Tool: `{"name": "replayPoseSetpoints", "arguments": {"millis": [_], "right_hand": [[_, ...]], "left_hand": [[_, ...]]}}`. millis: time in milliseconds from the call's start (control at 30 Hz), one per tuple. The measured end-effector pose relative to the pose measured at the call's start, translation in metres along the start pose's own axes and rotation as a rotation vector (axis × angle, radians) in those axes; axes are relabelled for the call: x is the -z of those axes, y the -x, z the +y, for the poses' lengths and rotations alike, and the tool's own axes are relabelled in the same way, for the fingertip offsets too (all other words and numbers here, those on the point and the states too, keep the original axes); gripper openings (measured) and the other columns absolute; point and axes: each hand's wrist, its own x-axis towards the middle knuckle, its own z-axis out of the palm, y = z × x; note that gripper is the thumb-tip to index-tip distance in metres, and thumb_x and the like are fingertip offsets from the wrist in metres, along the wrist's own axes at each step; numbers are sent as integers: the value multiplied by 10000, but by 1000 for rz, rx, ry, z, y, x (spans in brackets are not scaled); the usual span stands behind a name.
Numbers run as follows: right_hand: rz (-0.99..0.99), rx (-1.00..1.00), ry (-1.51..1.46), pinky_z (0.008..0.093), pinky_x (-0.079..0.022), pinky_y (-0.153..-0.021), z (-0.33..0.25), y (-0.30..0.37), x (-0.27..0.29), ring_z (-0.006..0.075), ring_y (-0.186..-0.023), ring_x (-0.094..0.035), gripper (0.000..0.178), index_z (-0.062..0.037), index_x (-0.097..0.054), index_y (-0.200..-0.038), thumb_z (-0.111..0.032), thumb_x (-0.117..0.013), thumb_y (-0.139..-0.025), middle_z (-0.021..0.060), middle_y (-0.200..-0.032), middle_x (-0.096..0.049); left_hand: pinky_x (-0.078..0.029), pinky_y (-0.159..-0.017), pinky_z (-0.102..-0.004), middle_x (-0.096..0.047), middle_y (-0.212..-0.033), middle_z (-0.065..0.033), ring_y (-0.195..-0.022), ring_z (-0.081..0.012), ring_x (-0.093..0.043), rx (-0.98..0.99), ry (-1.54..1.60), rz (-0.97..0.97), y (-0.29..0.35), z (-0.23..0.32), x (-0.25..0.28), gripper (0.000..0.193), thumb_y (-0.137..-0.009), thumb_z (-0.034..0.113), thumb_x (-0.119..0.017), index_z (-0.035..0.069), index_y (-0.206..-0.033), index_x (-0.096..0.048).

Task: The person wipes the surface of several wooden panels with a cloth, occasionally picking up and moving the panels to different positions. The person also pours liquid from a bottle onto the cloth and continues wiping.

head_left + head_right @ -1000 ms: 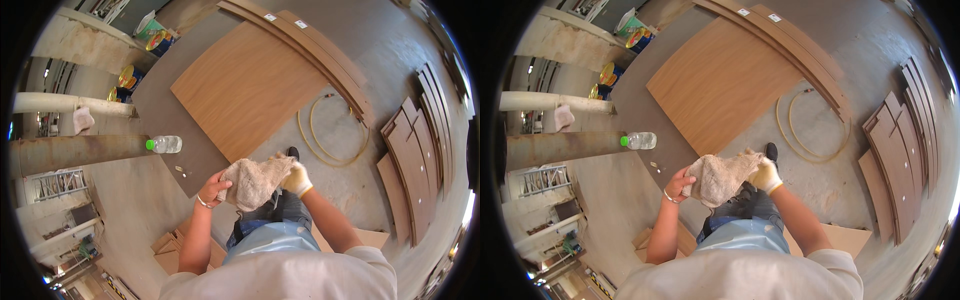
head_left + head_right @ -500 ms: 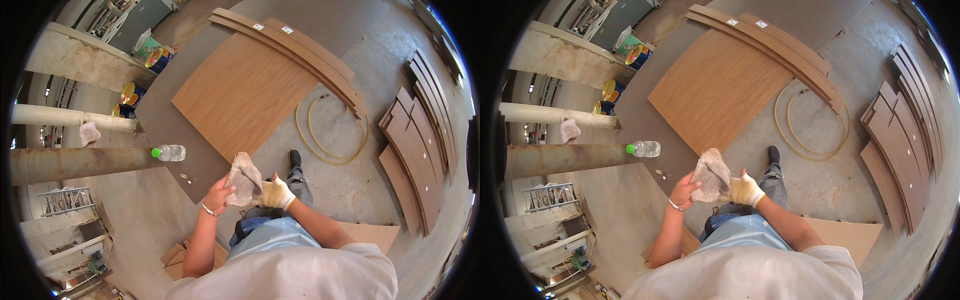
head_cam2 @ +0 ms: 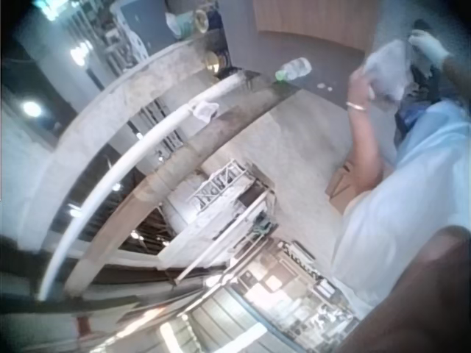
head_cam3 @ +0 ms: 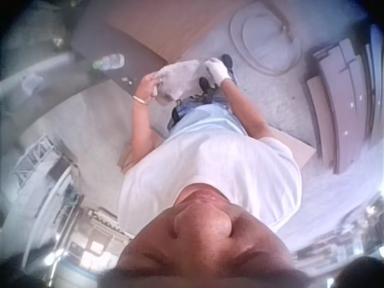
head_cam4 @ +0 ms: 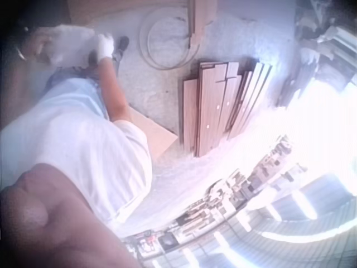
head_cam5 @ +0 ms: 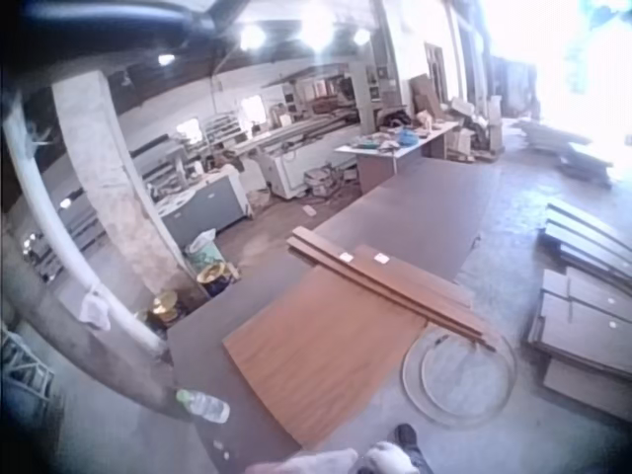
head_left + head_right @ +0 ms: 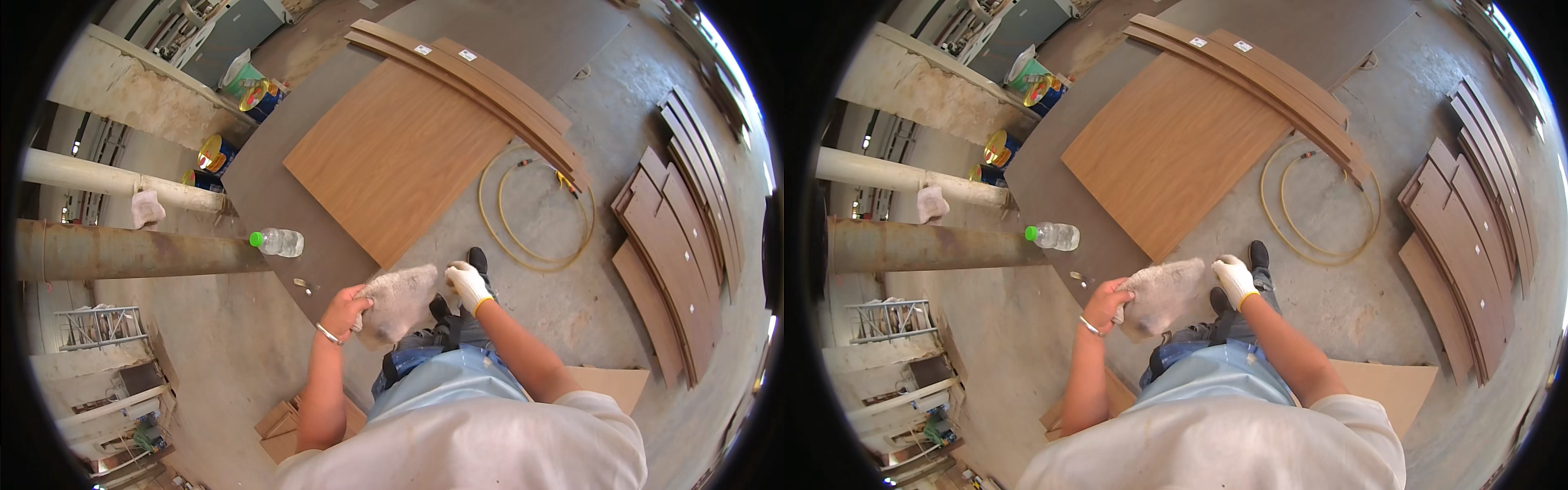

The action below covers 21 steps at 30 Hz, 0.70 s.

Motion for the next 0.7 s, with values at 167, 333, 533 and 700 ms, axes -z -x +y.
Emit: {"name": "replayPoseSetpoints", "arguments": {"millis": [167,333,533,700], "right_hand": [[-276,484,417,372,-395,-1202,-6,34,-5,365,-1458,-492,812,-61,-451,-1576,-237,-745,-841,209,-1561,-526],[-667,805,1030,420,-306,-1265,-64,79,-40,360,-1583,-255,944,-179,-414,-1612,-273,-832,-771,186,-1711,-278],[-670,601,999,373,-496,-973,-55,60,-23,262,-1125,-613,529,-123,-709,-1287,-257,-781,-780,157,-1168,-682],[-547,194,585,338,-544,-830,-47,62,-24,191,-902,-703,330,-16,-772,-1117,-233,-650,-899,89,-971,-768]], "left_hand": [[-549,-843,-351,-754,-1036,-140,-921,-228,-701,107,-726,-54,12,33,-9,324,-920,106,-572,8,-1192,-719],[-560,-859,-426,-748,-1033,-189,-936,-352,-715,-18,-1227,-319,15,62,-50,311,-910,164,-566,125,-1159,-748],[-566,-867,-478,-769,-1011,-153,-951,-378,-726,-16,-1378,-211,17,106,-61,282,-913,166,-579,149,-1128,-761],[-566,-872,-513,-760,-1001,-194,-949,-395,-727,-246,-1485,155,0,65,-52,280,-917,187,-613,152,-1164,-739]]}}
